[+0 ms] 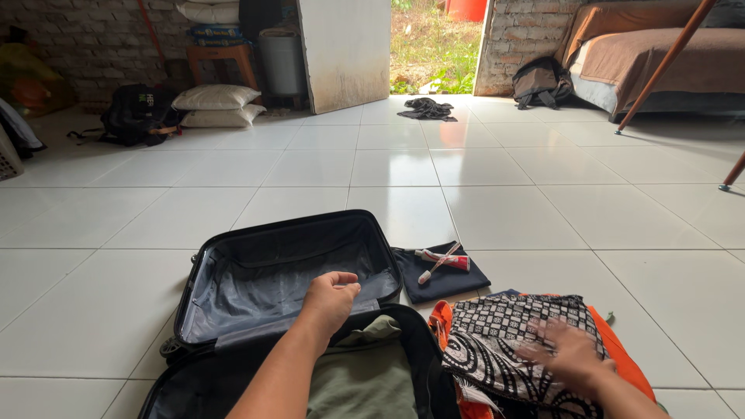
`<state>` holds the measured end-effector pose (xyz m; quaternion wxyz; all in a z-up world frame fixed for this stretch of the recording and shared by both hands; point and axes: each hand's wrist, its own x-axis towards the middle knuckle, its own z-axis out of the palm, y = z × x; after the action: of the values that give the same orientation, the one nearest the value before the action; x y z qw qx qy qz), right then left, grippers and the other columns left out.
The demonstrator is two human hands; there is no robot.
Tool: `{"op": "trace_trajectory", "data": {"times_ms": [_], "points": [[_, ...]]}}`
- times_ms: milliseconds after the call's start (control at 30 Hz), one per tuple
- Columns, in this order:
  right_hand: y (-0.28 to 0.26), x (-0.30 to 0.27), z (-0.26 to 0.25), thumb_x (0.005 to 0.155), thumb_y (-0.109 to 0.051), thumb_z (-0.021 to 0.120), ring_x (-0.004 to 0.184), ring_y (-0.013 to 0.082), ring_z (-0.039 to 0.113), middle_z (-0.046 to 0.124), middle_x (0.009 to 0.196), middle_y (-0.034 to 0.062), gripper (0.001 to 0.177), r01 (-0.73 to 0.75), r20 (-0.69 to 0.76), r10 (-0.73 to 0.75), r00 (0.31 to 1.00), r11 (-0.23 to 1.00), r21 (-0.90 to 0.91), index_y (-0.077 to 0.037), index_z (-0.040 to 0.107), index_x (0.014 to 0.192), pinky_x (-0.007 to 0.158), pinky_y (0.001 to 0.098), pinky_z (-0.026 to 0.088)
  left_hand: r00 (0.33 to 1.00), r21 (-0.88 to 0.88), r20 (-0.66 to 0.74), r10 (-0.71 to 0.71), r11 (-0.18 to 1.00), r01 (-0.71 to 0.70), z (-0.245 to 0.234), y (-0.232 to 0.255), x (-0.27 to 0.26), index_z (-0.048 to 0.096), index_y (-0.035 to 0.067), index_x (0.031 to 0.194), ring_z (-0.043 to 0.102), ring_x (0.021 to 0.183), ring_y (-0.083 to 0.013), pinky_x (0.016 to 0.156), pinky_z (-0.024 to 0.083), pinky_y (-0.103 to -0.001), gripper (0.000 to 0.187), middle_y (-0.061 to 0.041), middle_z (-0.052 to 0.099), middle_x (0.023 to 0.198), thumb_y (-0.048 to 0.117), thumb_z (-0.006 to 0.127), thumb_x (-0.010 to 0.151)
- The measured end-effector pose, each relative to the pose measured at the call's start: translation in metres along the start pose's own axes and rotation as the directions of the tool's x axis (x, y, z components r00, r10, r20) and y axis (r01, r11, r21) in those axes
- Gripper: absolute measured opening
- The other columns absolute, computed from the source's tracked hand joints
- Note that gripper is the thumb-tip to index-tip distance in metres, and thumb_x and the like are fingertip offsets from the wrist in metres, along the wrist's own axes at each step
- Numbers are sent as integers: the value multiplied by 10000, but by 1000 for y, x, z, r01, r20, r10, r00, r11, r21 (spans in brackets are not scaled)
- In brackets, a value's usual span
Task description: The person folds and places several garments and a toiletry pouch into a green rolling suitcase. They close and secure the suitcase with straps, then reopen it to remove the toiletry pouch and place it beside the suitcase.
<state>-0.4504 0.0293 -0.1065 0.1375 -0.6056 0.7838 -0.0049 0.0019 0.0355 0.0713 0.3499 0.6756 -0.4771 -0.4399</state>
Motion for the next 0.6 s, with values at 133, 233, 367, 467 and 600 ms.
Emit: {"op": "trace_trajectory", "data": {"times_ms": [133, 233, 367, 467, 600], "points": [[53, 16, 1, 636, -588, 882, 1209, 298, 668, 754, 1147, 115, 963, -289, -150, 354, 923, 897, 334, -152, 562, 1433, 1088, 495, 536, 1000, -29, 0, -7, 1000, 6, -2, -5, 0, 692, 181, 1269, 666, 1218, -257, 996, 552, -419, 338, -65, 688, 1300, 253, 641, 943], [61, 17, 0, 657, -356, 958, 918, 350, 775, 781, 979, 210, 704, -386, 103, 425, 899, 660, 644, 55, 702, 1168, 874, 477, 643, 999, -27, 2, -51, 998, 51, -2, -6, -1, 691, 196, 1274, 646, 1196, -232, 959, 567, -422, 331, -45, 680, 1290, 266, 625, 957], [26, 10, -31, 744, -107, 814, 699, 381, 734, 736, 898, 276, 458, -459, 411, 228, 883, 224, 860, 100, 653, 1120, 628, 500, 631, 998, -22, 2, -69, 997, 69, -4, -8, -4, 700, 199, 1273, 642, 1145, -225, 935, 566, -432, 326, -40, 680, 1264, 281, 624, 967], [-21, -7, -75, 774, -41, 730, 704, 367, 720, 730, 898, 263, 383, -386, 367, 121, 922, 229, 894, 96, 645, 1122, 628, 509, 632, 995, -59, 8, -96, 994, 96, -7, -7, -7, 707, 202, 1272, 658, 1135, -201, 920, 554, -428, 332, -65, 709, 1244, 277, 627, 959], [-102, -41, -142, 742, 30, 693, 752, 358, 755, 751, 951, 277, 435, -80, 106, -51, 993, 376, 923, 95, 617, 1165, 686, 481, 654, 997, -20, 7, -82, 996, 82, -20, -6, -14, 697, 208, 1288, 665, 1122, -226, 932, 561, -433, 362, -94, 705, 1269, 297, 637, 943]]}}
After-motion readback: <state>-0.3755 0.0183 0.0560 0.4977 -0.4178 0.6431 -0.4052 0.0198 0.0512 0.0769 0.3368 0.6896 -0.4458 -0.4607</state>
